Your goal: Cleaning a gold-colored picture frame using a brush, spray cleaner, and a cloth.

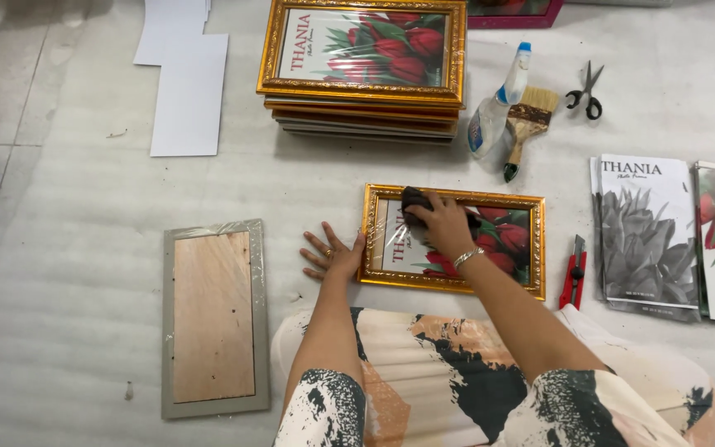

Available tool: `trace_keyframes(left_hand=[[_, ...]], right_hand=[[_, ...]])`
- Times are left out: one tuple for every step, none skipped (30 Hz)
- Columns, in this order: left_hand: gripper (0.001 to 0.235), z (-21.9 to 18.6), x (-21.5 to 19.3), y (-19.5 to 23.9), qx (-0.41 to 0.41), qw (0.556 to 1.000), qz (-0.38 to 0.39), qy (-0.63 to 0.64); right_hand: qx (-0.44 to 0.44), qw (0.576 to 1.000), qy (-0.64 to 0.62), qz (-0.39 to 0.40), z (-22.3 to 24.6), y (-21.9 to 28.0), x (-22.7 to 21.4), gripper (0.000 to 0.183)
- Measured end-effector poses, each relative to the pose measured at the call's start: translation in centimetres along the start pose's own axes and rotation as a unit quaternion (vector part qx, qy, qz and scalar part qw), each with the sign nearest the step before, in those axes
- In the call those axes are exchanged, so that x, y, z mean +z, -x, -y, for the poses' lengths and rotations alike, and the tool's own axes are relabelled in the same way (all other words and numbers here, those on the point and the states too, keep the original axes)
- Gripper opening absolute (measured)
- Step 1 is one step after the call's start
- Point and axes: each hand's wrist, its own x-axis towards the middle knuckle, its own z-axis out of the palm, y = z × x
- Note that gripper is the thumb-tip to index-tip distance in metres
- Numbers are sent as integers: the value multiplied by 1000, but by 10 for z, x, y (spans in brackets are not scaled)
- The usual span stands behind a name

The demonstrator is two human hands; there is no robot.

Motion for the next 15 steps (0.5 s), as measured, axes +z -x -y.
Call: trace_keyframes(left_hand=[[104,0,2,-3,-1,1000,-2,-3],[105,1,4,-5,-3,1000,-5,-5],[105,-1,2,-5,0,1000,-4,-6],[104,-2,1,-4,-3,1000,-5,-7],[104,-1,2,-2,-7,1000,-4,-9],[104,2,3,-1,-6,1000,-1,-12],[103,1,3,-2,-2,1000,-6,-5],[102,0,2,-3,3,1000,-10,3],[102,-1,3,-2,4,1000,-10,2],[102,-1,3,-2,4,1000,-11,6],[102,0,2,-1,1,1000,-11,9],[102,0,3,-2,1,1000,-11,9],[101,0,4,-3,-2,1000,-13,5],[101,0,5,-4,-4,1000,-15,1],[101,-1,4,-5,-3,1000,-15,1]], right_hand=[[26,998,-54,19,8,5,-8,44],[52,992,-108,37,16,11,-15,47],[54,992,-107,36,19,23,-20,47],[45,989,-121,67,22,35,-25,47],[37,985,-135,100,26,52,-29,47],[41,985,-136,102,26,70,-31,47],[35,982,-142,119,25,84,-34,43],[29,979,-148,136,23,99,-37,45],[30,979,-147,135,16,106,-35,45],[33,988,-108,109,9,114,-32,38],[34,993,-70,83,3,121,-29,37],[34,993,-71,83,-1,116,-23,37],[14,1000,-21,17,-4,113,-16,39],[-5,998,30,-49,-8,109,-9,44],[-4,998,30,-49,-20,96,6,44]])
